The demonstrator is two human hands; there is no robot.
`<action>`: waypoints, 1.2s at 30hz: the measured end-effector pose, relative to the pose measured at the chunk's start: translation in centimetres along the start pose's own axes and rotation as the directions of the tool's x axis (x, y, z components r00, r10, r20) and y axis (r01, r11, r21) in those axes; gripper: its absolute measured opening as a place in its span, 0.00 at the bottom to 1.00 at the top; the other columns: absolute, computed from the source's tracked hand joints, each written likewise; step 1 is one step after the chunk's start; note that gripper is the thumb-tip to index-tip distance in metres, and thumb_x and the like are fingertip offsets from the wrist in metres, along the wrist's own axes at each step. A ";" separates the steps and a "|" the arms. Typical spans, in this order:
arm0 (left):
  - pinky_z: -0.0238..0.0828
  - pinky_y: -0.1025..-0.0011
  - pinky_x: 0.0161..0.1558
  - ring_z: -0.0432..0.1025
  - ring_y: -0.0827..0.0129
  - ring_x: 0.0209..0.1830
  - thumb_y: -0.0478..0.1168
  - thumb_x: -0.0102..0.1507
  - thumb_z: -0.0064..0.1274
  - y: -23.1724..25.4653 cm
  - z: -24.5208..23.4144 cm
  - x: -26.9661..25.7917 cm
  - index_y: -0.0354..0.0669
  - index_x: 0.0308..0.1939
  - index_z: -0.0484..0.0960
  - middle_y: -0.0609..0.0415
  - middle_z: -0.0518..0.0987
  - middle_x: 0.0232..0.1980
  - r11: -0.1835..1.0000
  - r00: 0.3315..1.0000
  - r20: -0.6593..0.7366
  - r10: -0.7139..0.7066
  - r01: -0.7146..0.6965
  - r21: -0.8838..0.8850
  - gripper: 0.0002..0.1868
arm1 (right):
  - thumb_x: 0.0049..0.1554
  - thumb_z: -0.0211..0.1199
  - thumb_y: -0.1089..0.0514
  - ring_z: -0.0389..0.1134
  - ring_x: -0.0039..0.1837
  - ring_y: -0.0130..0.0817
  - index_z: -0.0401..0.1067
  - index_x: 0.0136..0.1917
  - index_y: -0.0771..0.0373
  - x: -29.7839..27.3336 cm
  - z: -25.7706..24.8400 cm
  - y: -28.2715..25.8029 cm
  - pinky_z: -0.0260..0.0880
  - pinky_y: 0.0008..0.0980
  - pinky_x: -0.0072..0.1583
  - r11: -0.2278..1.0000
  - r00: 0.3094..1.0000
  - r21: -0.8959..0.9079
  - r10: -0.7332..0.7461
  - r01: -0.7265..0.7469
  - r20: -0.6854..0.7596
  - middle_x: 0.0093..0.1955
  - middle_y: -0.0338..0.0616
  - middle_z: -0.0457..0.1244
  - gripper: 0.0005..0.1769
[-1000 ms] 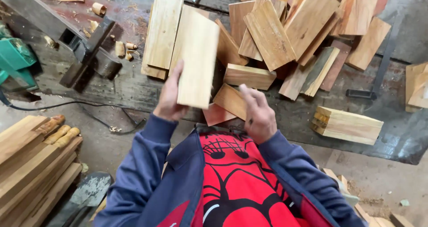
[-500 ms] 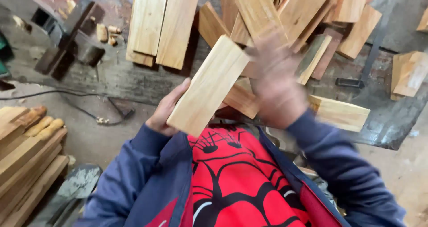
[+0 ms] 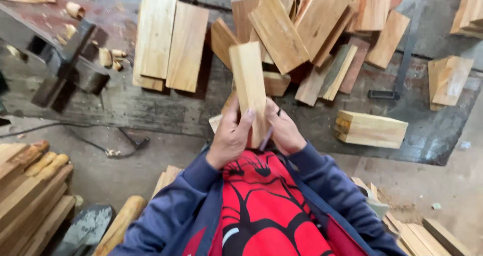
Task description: Measuring, marking, and sorting wooden blocks on a workbench
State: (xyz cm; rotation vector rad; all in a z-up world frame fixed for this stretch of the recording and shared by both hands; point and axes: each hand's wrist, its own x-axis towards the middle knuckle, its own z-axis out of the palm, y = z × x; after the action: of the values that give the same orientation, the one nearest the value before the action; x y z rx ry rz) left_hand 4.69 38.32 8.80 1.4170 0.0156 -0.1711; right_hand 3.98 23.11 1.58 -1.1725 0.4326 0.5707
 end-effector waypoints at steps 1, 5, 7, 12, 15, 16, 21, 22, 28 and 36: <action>0.48 0.58 0.64 0.52 0.67 0.64 0.38 0.65 0.34 0.6 0.5 0.0 0.40 0.67 0.52 0.44 0.60 0.65 1.000 1.000 0.001 -0.007 0.007 -0.001 0.26 | 0.60 0.42 0.48 0.69 0.45 0.36 0.59 0.64 0.56 -0.3 0.6 -0.5 0.74 0.42 0.42 1.000 1.000 0.002 0.005 -0.005 -0.003 0.52 0.49 0.64 0.22; 0.32 0.53 0.74 0.31 0.47 0.75 0.44 0.68 0.32 3.1 0.3 2.4 0.41 0.71 0.36 0.37 0.32 0.73 0.818 0.926 -0.183 0.331 -0.184 0.545 0.32 | 0.56 0.48 0.48 0.63 0.47 0.24 0.61 0.62 0.60 -2.0 3.1 -2.6 0.67 0.26 0.46 0.984 0.994 -0.146 -0.104 0.101 -0.013 0.51 0.42 0.63 0.23; 0.31 0.53 0.80 0.26 0.49 0.79 0.51 0.71 0.29 3.3 -0.7 5.3 0.47 0.72 0.35 0.40 0.27 0.74 0.752 0.918 -0.165 0.361 -0.181 0.634 0.31 | 0.54 0.50 0.45 0.60 0.53 0.23 0.61 0.61 0.65 -2.8 4.1 -3.4 0.63 0.22 0.53 0.987 0.999 -0.157 -0.045 0.040 -0.029 0.55 0.39 0.61 0.27; 0.35 0.51 0.77 0.32 0.45 0.78 0.62 0.67 0.17 4.9 2.3 4.0 0.42 0.71 0.38 0.41 0.33 0.74 0.618 0.960 0.089 0.266 -0.241 0.749 0.37 | 0.50 0.59 0.62 0.66 0.48 0.31 0.68 0.54 0.67 -2.8 4.4 -1.9 0.68 0.27 0.51 0.933 0.981 0.354 -0.001 0.071 -0.194 0.50 0.47 0.65 0.17; 0.42 0.52 0.65 0.45 0.42 0.70 0.64 0.61 0.19 8.4 3.4 -2.8 0.39 0.51 0.69 0.33 0.59 0.64 0.853 0.901 0.337 0.274 -0.389 0.348 0.36 | 0.55 0.52 0.49 0.65 0.35 0.31 0.64 0.52 0.63 -2.1 2.2 -3.3 0.67 0.29 0.37 0.951 0.994 0.309 0.019 0.014 -0.105 0.37 0.44 0.63 0.18; 0.42 0.52 0.65 0.45 0.42 0.70 0.64 0.61 0.19 6.9 2.6 -2.3 0.39 0.51 0.69 0.33 0.59 0.64 0.854 0.900 0.339 0.275 -0.390 0.344 0.36 | 0.55 0.52 0.49 0.65 0.35 0.31 0.64 0.52 0.63 -1.5 1.8 -4.1 0.67 0.29 0.37 0.951 0.994 0.307 0.019 0.016 -0.110 0.37 0.44 0.63 0.18; 0.43 0.48 0.62 0.47 0.45 0.68 0.68 0.54 0.47 -0.9 -1.9 -1.0 0.45 0.70 0.37 0.33 0.52 0.67 0.987 0.996 -0.001 -0.085 0.084 -0.137 0.54 | 0.58 0.47 0.45 0.60 0.47 0.27 0.67 0.56 0.57 -3.1 3.9 -7.6 0.66 0.33 0.53 0.946 0.982 -0.269 -0.187 0.180 0.000 0.44 0.37 0.62 0.20; 0.43 0.48 0.62 0.47 0.45 0.68 0.68 0.54 0.47 -0.5 -1.5 0.1 0.45 0.70 0.37 0.33 0.52 0.67 0.987 0.997 -0.008 -0.079 0.078 -0.137 0.54 | 0.58 0.47 0.45 0.60 0.47 0.27 0.67 0.56 0.57 -2.3 3.6 -7.5 0.66 0.33 0.53 0.945 0.982 -0.273 -0.188 0.183 0.007 0.44 0.37 0.62 0.20; 0.70 0.53 0.49 0.70 0.48 0.49 0.35 0.49 0.52 0.1 -3.3 -1.1 0.27 0.52 0.64 0.36 0.71 0.51 0.647 0.931 -0.007 -0.364 0.247 -0.721 0.29 | 0.59 0.52 0.51 0.66 0.40 0.31 0.74 0.48 0.53 -0.6 -0.6 -5.5 0.67 0.30 0.48 0.456 0.812 -0.769 -0.567 0.449 0.138 0.33 0.37 0.64 0.11; 0.74 0.74 0.28 0.71 0.69 0.26 0.59 0.58 0.43 -2.7 -7.5 -5.4 0.42 0.54 0.61 0.51 0.74 0.35 0.652 0.701 -0.325 -0.635 0.260 -0.712 0.30 | 0.34 0.73 0.44 0.61 0.47 0.59 0.61 0.58 0.64 -1.3 -2.9 0.9 0.67 0.47 0.47 0.311 0.976 -0.935 -0.187 0.168 0.112 0.46 0.53 0.52 0.43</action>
State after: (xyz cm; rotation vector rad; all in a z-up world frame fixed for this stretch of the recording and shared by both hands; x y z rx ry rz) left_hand -0.31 45.90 5.59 0.7058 0.8811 -0.1591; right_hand 2.35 20.38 0.72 -2.3624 -0.1116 0.6216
